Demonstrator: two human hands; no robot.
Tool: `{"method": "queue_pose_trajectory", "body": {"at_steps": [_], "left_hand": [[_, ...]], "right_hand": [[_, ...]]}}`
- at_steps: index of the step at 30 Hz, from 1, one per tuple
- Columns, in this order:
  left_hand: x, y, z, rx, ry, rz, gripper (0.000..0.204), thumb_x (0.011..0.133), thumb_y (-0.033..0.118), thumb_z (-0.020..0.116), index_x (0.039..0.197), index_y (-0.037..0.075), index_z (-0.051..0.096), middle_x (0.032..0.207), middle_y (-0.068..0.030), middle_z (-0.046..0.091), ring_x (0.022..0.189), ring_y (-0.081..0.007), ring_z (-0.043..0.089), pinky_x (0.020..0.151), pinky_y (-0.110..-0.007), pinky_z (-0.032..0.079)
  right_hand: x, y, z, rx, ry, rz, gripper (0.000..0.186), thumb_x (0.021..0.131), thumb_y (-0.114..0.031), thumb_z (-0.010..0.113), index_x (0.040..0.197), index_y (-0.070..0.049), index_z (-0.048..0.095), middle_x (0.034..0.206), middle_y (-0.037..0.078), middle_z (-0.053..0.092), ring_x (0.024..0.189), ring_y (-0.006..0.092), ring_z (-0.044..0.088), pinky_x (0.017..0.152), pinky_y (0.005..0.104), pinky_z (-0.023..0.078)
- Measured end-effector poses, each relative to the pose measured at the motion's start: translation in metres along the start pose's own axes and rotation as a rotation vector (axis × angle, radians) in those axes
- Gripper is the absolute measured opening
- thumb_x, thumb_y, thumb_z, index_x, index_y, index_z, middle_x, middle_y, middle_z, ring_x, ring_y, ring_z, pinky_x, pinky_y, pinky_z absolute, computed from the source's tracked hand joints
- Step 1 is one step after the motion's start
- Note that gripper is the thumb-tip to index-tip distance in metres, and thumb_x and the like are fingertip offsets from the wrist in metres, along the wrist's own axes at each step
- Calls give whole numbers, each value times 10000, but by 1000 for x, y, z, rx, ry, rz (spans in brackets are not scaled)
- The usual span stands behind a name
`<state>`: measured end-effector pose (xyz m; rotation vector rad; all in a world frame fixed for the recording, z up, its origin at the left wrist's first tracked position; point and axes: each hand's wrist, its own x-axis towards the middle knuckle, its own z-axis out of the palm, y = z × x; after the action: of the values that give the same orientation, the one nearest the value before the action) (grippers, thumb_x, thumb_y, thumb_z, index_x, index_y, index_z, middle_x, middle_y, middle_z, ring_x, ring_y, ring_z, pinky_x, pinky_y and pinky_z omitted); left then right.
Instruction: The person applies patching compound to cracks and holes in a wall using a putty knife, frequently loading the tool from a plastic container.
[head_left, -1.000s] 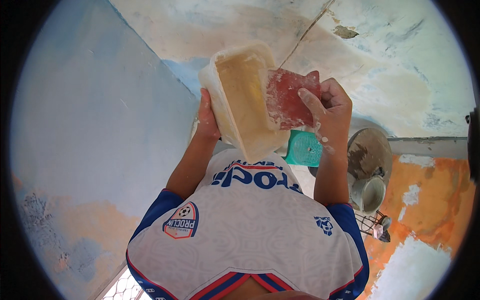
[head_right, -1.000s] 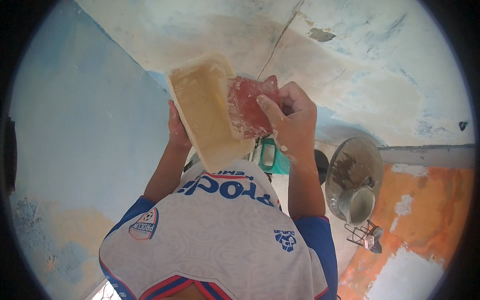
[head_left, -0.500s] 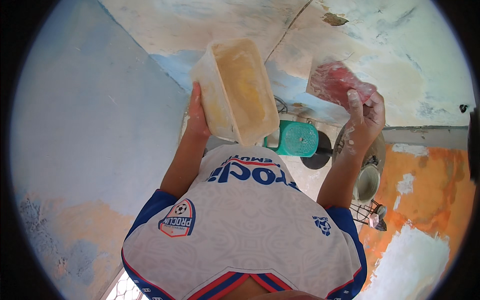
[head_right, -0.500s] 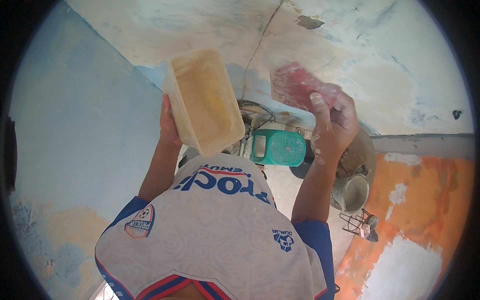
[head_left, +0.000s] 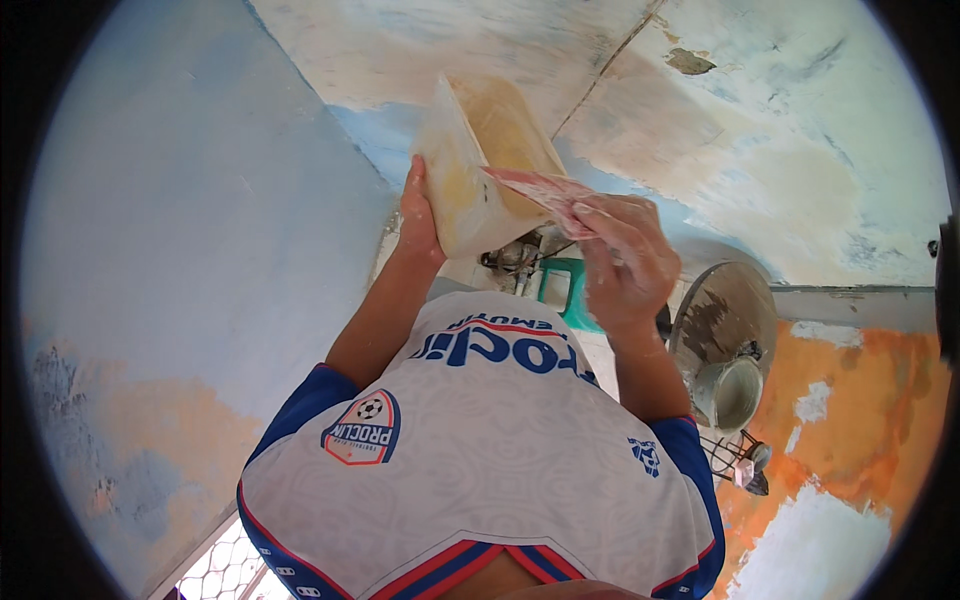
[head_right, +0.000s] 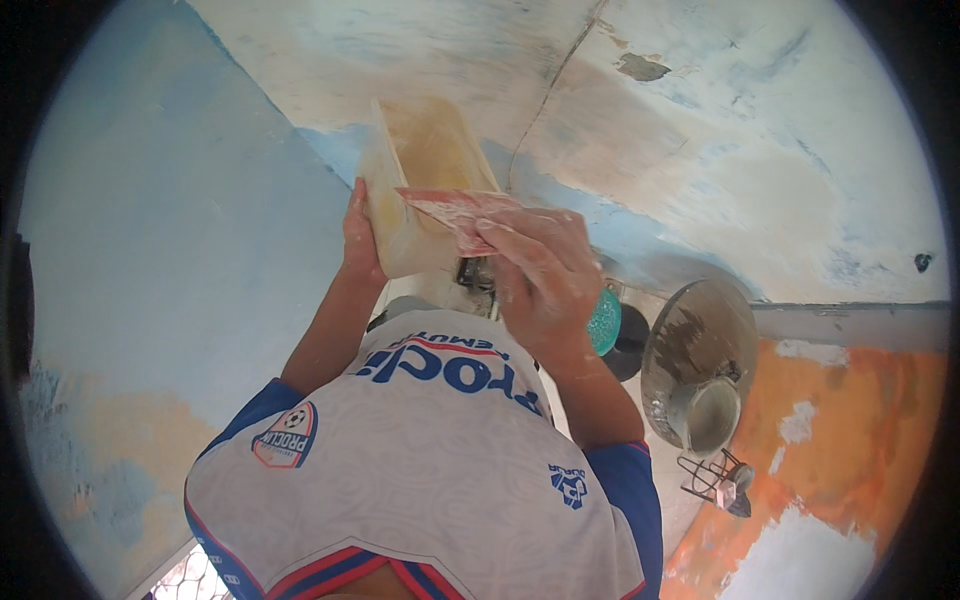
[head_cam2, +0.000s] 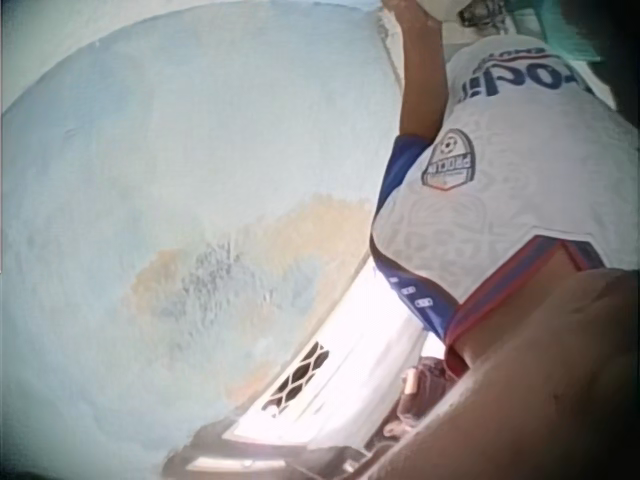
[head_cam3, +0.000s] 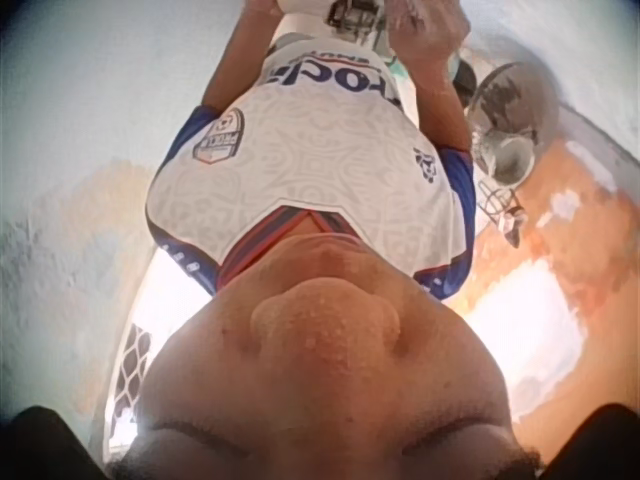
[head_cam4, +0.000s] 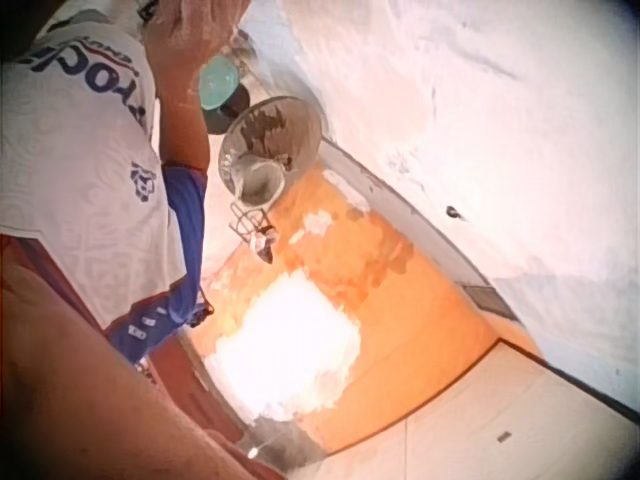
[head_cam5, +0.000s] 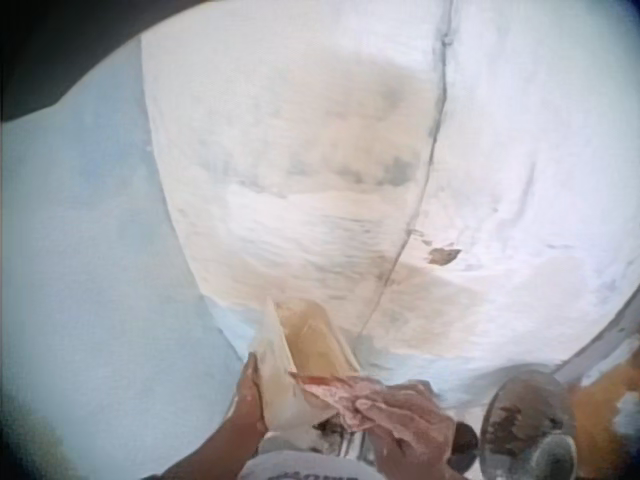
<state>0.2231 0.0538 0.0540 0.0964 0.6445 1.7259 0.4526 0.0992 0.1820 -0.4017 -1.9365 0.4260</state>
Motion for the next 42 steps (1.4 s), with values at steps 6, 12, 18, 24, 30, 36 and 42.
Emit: {"method": "queue_pose_trajectory", "body": {"at_steps": [6, 12, 18, 24, 30, 36, 42], "left_hand": [[-2, 18, 13, 20, 30, 197, 665, 1072, 576, 296, 1498, 81, 421, 1420, -162, 556, 1300, -343, 560, 1103, -491, 467], [-8, 20, 10, 6, 77, 402, 736, 1030, 642, 344, 1581, 153, 321, 1551, -88, 434, 1416, -314, 437, 1156, -499, 399], [6, 33, -17, 175, 130, 648, 818, 981, 726, 395, 1557, 148, 344, 1537, -102, 440, 1394, -316, 460, 1133, -506, 418], [21, 55, -44, 254, 73, 743, 836, 961, 737, 466, 1536, 141, 346, 1512, -105, 455, 1363, -321, 488, 1125, -502, 430], [26, 88, -73, 308, 111, 817, 783, 990, 637, 506, 1545, 139, 267, 1500, -111, 432, 1370, -296, 448, 1143, -483, 390], [25, 133, -77, 417, 86, 912, 703, 1037, 501, 480, 1534, 117, 165, 1499, -129, 364, 1371, -266, 393, 1159, -458, 335], [33, 177, -79, 477, 107, 866, 679, 1051, 446, 441, 1522, 64, 136, 1481, -157, 357, 1345, -255, 385, 1158, -440, 305]], "right_hand": [[-4, 4, 21, -28, 23, -94, 299, 765, 60, 771, 1034, -59, 722, 1013, 98, 749, 916, 292, 704, 823, 384, 517], [16, -8, 20, -132, 300, 100, 234, 830, 72, 757, 1047, -2, 712, 980, 146, 762, 870, 284, 735, 759, 384, 590], [50, -25, 52, -133, 19, 33, 213, 838, 25, 742, 1035, -55, 740, 956, 116, 763, 821, 285, 731, 705, 344, 577], [59, -34, 88, 19, -32, 145, 197, 840, 45, 744, 1024, -20, 727, 923, 134, 752, 782, 273, 717, 672, 332, 556], [63, -43, 122, 54, -49, 112, 224, 817, 69, 742, 1022, -18, 716, 926, 135, 753, 778, 286, 717, 670, 332, 553], [71, -59, 148, 62, -54, 117, 224, 820, 108, 719, 1016, -1, 704, 939, 165, 756, 800, 272, 735, 698, 322, 570], [84, -56, 176, 31, 87, 165, 197, 887, 113, 699, 1078, 75, 662, 993, 201, 742, 896, 201, 707, 775, 290, 557]]}}
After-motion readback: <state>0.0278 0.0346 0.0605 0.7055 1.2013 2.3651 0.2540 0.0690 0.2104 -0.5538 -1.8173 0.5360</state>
